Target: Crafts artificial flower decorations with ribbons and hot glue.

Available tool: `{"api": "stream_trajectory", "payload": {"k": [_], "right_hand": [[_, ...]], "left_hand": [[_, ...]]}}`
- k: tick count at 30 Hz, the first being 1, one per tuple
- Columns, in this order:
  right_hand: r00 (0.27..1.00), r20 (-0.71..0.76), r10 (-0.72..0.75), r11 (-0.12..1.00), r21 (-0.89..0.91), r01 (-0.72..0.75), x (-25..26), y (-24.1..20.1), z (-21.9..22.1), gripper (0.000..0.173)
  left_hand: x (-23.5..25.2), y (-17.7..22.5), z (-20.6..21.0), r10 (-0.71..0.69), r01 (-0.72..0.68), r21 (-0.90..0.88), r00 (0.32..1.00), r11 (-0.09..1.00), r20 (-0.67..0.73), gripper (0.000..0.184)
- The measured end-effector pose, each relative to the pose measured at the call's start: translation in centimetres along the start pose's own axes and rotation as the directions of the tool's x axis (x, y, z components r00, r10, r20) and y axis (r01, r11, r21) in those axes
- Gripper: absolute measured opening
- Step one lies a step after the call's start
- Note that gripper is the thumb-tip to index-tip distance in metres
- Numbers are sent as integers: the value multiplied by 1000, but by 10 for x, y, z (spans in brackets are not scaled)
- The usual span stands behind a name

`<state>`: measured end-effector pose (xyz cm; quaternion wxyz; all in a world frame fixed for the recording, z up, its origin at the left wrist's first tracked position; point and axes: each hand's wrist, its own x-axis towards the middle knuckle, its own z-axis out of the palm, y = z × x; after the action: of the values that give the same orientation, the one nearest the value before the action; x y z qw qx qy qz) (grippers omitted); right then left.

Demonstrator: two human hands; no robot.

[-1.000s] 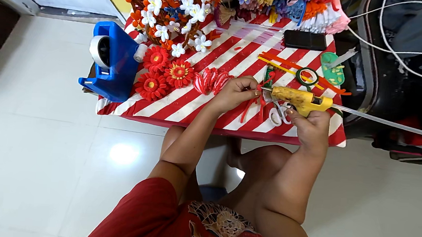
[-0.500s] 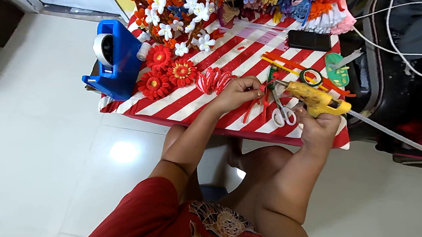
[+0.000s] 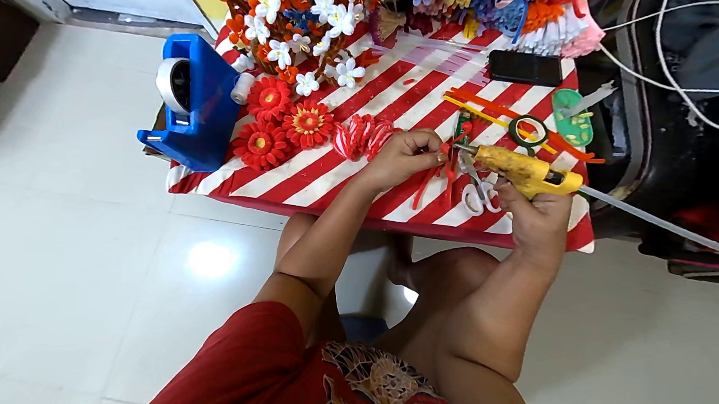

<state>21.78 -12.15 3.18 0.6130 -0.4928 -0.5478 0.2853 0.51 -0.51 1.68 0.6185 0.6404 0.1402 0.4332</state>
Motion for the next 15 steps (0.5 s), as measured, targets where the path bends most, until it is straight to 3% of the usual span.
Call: {"api": "stream_trajectory", "payload": {"k": [15], "right_hand": [[1000, -21, 22, 1000, -19, -23, -1, -1, 3, 39]], "left_hand": [[0, 0, 1, -3, 4, -9, 1000, 1000, 15, 10]]}}
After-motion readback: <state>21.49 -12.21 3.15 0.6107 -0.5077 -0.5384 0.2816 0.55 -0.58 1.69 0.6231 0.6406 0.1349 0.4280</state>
